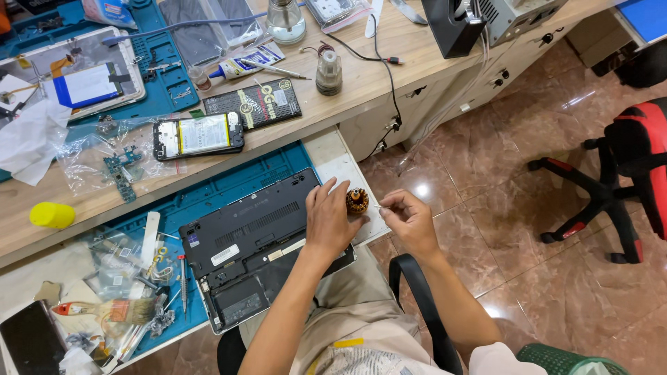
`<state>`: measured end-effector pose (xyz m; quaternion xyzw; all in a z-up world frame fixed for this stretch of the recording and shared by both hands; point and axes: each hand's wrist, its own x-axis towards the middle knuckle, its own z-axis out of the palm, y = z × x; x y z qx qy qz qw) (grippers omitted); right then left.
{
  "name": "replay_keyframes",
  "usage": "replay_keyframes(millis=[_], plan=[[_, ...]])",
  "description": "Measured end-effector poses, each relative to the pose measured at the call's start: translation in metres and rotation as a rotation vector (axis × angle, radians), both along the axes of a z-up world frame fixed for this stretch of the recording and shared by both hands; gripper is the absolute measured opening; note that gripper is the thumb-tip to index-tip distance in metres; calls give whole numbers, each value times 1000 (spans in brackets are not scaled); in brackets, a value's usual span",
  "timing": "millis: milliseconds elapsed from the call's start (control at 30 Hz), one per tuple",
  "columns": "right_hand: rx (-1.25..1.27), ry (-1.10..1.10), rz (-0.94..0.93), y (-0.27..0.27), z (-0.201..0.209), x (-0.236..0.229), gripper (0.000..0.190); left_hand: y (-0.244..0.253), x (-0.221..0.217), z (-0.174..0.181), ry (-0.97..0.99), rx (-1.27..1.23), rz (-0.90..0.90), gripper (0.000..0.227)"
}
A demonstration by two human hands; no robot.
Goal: The person removes the back cover of a laptop using a screwdriver, then uses a metal spudger to pry and disconnect internal components. The back cover is set aside, and the person continues to manipulate internal parts with the spudger.
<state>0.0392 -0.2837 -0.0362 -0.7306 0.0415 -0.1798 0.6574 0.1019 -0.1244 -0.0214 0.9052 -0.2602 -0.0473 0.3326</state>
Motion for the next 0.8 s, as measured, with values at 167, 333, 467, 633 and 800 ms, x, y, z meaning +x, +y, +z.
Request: replay_keyframes(millis=[167, 333, 467, 633, 800], plan=[[43, -32, 6, 4, 6, 4, 9, -4, 2, -27, -92, 14, 47, 55], [9, -91, -48, 11, 19, -4, 9, -1, -6, -9, -119, -128, 71, 50], [-47, -153, -100, 18, 30, -11, 22, 4, -21, 14, -90, -295, 115, 50], [-297, -360, -121, 32, 60, -15, 14, 11, -41, 16, -85, -438, 207, 51], [-339, -493, -100, 41, 64, -16, 10, 14, -50, 19, -128, -488, 266, 48]])
